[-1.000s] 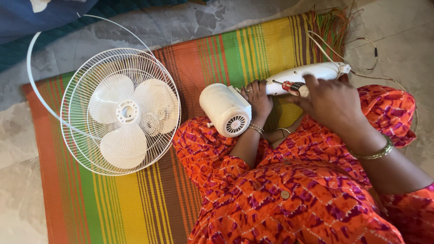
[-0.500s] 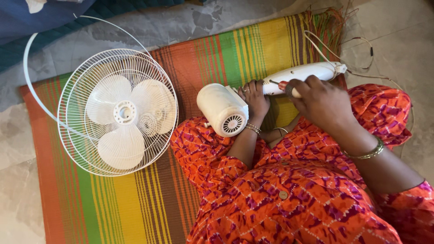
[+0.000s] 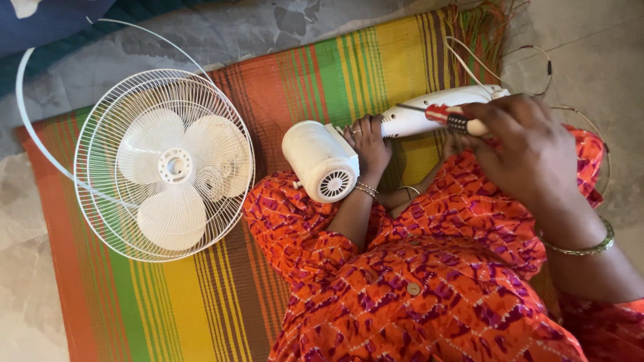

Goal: The person disassembles a white pedestal fan, removing the front grill and fan blades. They then use a screwdriver to loosen screws on the fan's motor housing.

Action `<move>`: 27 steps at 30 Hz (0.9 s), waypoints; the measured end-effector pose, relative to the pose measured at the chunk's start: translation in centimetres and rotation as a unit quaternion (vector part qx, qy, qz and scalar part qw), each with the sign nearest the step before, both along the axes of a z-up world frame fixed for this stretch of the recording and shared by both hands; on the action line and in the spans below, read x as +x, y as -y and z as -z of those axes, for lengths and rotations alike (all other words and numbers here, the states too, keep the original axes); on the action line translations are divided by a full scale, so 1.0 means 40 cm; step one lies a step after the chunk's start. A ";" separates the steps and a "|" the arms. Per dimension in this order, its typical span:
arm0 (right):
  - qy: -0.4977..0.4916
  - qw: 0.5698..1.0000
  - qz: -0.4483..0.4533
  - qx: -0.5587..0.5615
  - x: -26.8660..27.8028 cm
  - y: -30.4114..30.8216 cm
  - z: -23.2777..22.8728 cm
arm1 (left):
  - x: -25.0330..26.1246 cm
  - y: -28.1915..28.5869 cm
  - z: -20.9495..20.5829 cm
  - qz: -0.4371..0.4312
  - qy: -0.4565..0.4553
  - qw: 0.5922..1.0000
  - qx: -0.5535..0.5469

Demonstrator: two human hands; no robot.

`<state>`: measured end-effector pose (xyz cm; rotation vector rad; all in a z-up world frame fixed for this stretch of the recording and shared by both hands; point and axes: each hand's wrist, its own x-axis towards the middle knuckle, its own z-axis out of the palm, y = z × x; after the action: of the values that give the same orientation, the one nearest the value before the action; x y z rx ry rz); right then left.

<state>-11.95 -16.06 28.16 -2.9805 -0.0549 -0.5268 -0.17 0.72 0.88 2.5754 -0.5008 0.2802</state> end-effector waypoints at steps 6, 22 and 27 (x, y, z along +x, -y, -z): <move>0.033 0.991 -0.001 0.127 -0.002 0.025 0.046 | -0.003 -0.006 0.003 0.000 -0.005 1.000 0.017; 0.097 0.957 -0.043 0.272 0.034 0.116 0.192 | -0.018 -0.022 -0.027 0.013 0.024 1.000 0.011; 0.096 0.959 -0.055 0.262 0.041 0.119 0.198 | -0.020 -0.023 -0.028 0.013 0.031 0.999 0.006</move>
<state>-10.31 -20.84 20.24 -2.3898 -0.0834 -0.6906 -0.97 1.64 1.99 2.5758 -0.5581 0.3503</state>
